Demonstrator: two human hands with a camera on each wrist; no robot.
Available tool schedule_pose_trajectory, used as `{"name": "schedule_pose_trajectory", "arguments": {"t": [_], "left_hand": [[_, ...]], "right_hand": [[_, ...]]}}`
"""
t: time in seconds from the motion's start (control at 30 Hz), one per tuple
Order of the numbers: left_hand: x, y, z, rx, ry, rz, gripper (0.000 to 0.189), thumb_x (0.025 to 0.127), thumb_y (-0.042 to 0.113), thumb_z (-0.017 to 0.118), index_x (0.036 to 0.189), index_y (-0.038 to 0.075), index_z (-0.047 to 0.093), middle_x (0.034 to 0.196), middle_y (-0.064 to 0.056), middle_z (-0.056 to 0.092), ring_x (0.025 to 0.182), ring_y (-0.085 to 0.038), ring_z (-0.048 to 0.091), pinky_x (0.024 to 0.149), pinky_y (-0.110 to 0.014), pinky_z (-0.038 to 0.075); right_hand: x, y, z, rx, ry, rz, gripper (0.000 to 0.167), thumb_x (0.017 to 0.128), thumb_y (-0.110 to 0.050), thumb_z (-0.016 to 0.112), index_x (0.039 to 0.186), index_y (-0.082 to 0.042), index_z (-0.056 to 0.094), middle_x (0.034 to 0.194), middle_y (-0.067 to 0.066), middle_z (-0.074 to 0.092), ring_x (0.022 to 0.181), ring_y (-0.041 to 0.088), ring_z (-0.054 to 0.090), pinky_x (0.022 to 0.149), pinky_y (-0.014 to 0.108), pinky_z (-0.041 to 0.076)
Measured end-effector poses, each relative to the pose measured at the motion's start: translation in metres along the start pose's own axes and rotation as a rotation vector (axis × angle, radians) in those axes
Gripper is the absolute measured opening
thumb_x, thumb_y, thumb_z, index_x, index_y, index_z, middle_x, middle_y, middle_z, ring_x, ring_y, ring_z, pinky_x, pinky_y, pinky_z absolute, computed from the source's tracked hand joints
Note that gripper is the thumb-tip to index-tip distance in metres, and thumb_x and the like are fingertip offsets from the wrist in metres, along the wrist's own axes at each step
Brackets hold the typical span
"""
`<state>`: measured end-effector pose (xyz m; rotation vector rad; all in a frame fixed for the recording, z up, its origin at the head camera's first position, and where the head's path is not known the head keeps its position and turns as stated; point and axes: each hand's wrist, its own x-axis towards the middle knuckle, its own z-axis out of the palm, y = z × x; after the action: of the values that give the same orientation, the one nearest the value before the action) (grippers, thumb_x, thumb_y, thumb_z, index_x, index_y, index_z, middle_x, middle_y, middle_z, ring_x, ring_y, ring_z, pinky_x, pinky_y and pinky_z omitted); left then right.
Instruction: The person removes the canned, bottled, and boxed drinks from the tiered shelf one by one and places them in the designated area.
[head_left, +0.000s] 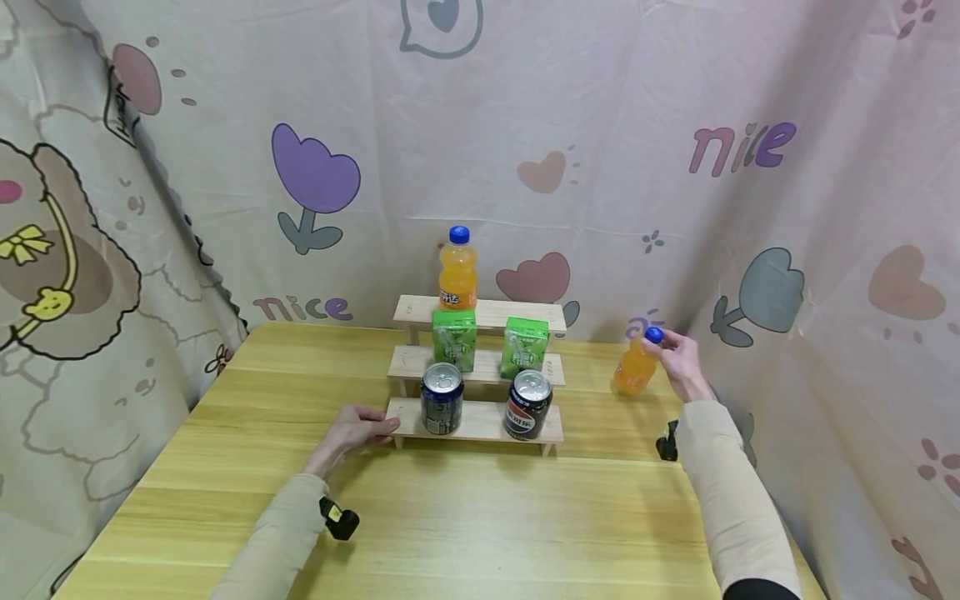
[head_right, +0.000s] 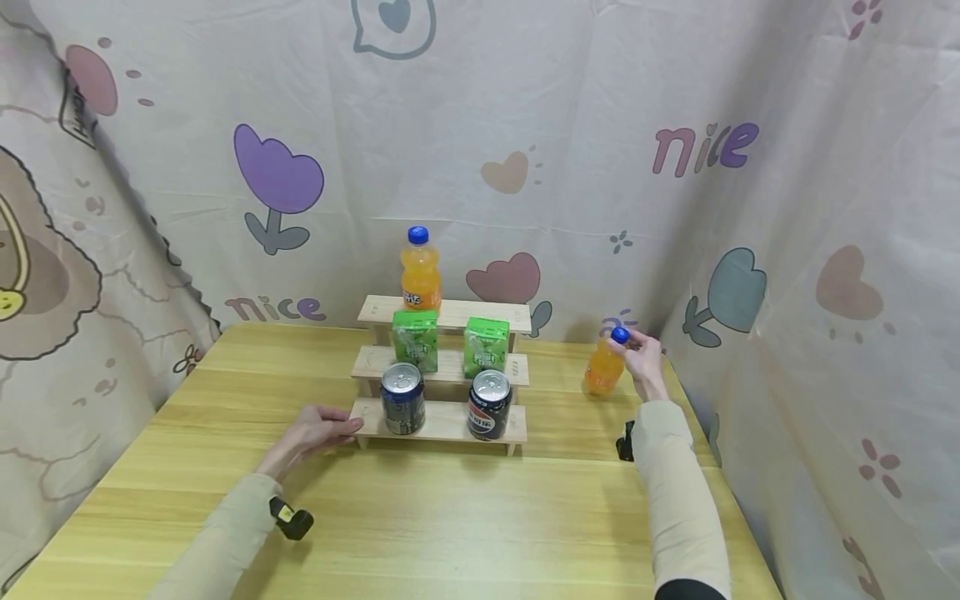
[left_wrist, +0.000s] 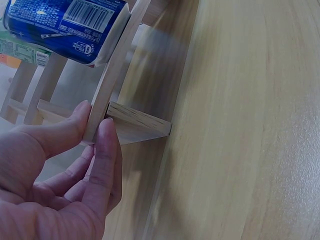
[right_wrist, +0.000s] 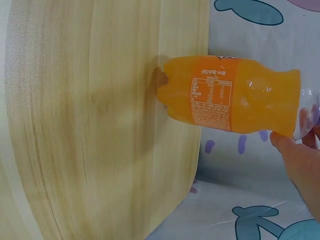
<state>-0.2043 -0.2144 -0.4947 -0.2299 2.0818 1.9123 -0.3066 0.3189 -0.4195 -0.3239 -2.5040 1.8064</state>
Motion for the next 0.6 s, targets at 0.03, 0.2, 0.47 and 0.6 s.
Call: {"name": "schedule_pose_trajectory", "arguments": {"t": [0.03,0.2,0.47,0.6], "left_hand": [[-0.0001,0.0001,0.0002,0.004,0.004,-0.002,0.035,0.095,0.000,0.072,0.118,-0.023,0.060,0.085,-0.004,0.073,0.072,-0.009,0.072,0.070,-0.020,0.066],[-0.0010,0.0002,0.0007,0.029,0.013,-0.007,0.039,0.095,0.002,0.073,0.121,-0.023,0.058,0.088,-0.006,0.074,0.073,-0.010,0.072,0.073,-0.023,0.067],[-0.0007,-0.0001,0.0010,0.021,0.014,-0.017,0.038,0.095,0.002,0.073,0.121,-0.023,0.058,0.088,-0.006,0.073,0.073,-0.010,0.072,0.074,-0.023,0.067],[-0.0004,-0.0004,0.0008,0.016,0.008,-0.020,0.036,0.095,0.001,0.072,0.119,-0.022,0.059,0.087,-0.005,0.072,0.073,-0.010,0.072,0.073,-0.023,0.067]], "right_hand": [[0.0003,0.0006,-0.0001,0.002,-0.001,0.001,0.058,0.105,-0.017,0.060,0.155,0.003,0.038,0.129,0.007,0.051,0.108,0.011,0.046,0.130,0.049,0.034],[0.0006,0.0030,-0.0007,0.001,0.003,0.005,0.057,0.105,-0.017,0.060,0.154,0.003,0.039,0.122,0.002,0.051,0.110,0.013,0.045,0.130,0.051,0.033],[0.0000,0.0039,-0.0001,-0.014,0.005,-0.001,0.055,0.105,-0.016,0.060,0.153,0.006,0.041,0.129,0.010,0.050,0.116,0.019,0.045,0.130,0.052,0.032],[0.0000,0.0046,0.0003,-0.017,-0.003,-0.003,0.055,0.106,-0.016,0.060,0.152,0.007,0.040,0.140,0.020,0.047,0.122,0.024,0.045,0.131,0.054,0.031]]}}
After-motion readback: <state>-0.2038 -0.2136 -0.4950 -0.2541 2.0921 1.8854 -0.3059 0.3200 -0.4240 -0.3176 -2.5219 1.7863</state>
